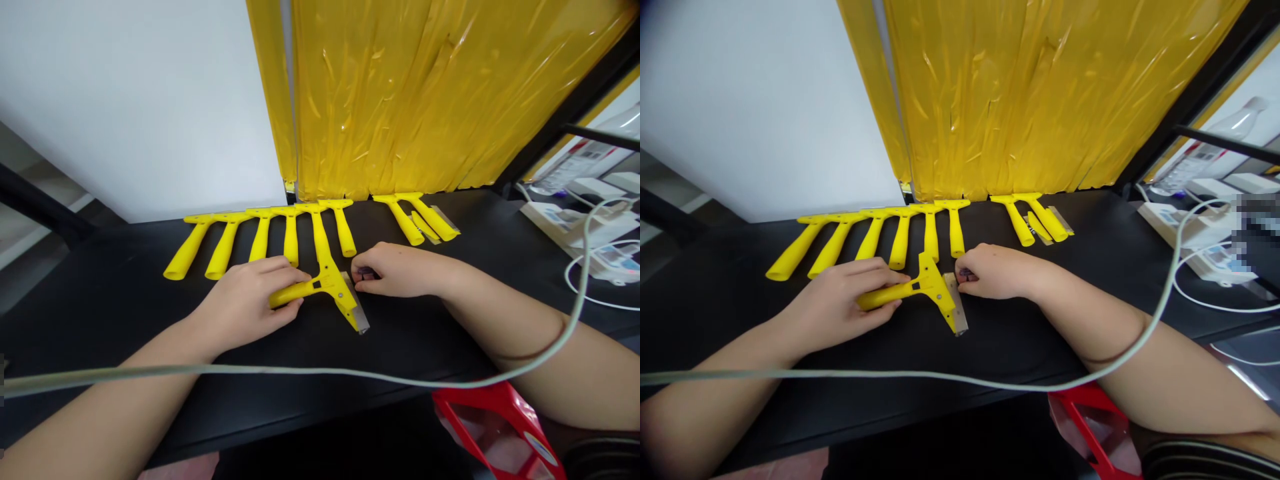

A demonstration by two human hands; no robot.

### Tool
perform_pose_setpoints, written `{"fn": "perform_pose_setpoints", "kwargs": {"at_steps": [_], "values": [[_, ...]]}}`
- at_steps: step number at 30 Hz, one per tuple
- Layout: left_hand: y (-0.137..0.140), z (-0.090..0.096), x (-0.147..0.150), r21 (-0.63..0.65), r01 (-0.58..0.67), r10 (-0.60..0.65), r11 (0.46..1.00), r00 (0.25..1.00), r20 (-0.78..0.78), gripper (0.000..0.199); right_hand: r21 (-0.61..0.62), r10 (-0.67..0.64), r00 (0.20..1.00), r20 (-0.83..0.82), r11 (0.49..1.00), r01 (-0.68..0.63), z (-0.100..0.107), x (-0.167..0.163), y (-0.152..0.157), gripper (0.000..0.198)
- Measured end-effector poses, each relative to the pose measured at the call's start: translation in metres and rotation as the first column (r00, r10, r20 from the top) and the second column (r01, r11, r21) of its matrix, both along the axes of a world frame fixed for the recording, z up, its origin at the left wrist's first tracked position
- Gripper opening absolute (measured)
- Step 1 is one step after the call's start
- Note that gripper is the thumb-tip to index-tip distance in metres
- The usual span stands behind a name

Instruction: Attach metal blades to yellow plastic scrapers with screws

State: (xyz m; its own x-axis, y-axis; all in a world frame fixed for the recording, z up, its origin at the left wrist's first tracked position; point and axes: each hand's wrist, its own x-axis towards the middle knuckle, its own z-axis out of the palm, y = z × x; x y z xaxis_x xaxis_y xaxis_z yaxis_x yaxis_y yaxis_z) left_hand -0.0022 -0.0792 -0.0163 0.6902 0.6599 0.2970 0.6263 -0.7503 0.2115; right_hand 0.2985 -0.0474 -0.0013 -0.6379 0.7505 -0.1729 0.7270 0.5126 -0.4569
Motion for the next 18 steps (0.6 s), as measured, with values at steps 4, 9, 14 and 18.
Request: {"fn": "perform_pose_setpoints", "kwargs": {"at_steps": [4, 9, 14, 18], "values": [[-0.001, 0.002, 0.001, -0.031, -0.032, 0.033, 0.999, 0.998, 0.046, 0.028, -0.015, -0.132, 0.966, -0.224, 0.991, 0.132, 0.001, -0.002, -0.001, 0.016], [-0.002, 0.003, 0.001, -0.005, -0.067, 0.067, 0.998, 0.991, 0.116, 0.025, -0.203, -0.209, 0.849, -0.485, 0.971, 0.124, -0.006, -0.011, -0.004, 0.026], [-0.002, 0.001, 0.0, 0.0, -0.071, 0.07, 0.997, 0.987, 0.147, 0.024, -0.279, -0.232, 0.779, -0.582, 0.957, 0.077, -0.01, -0.017, -0.007, 0.029], [-0.002, 0.001, 0.002, -0.015, -0.065, 0.067, 0.998, 0.983, 0.168, 0.022, -0.29, -0.261, 0.714, -0.65, 0.953, 0.085, -0.013, -0.019, -0.009, 0.035]]}}
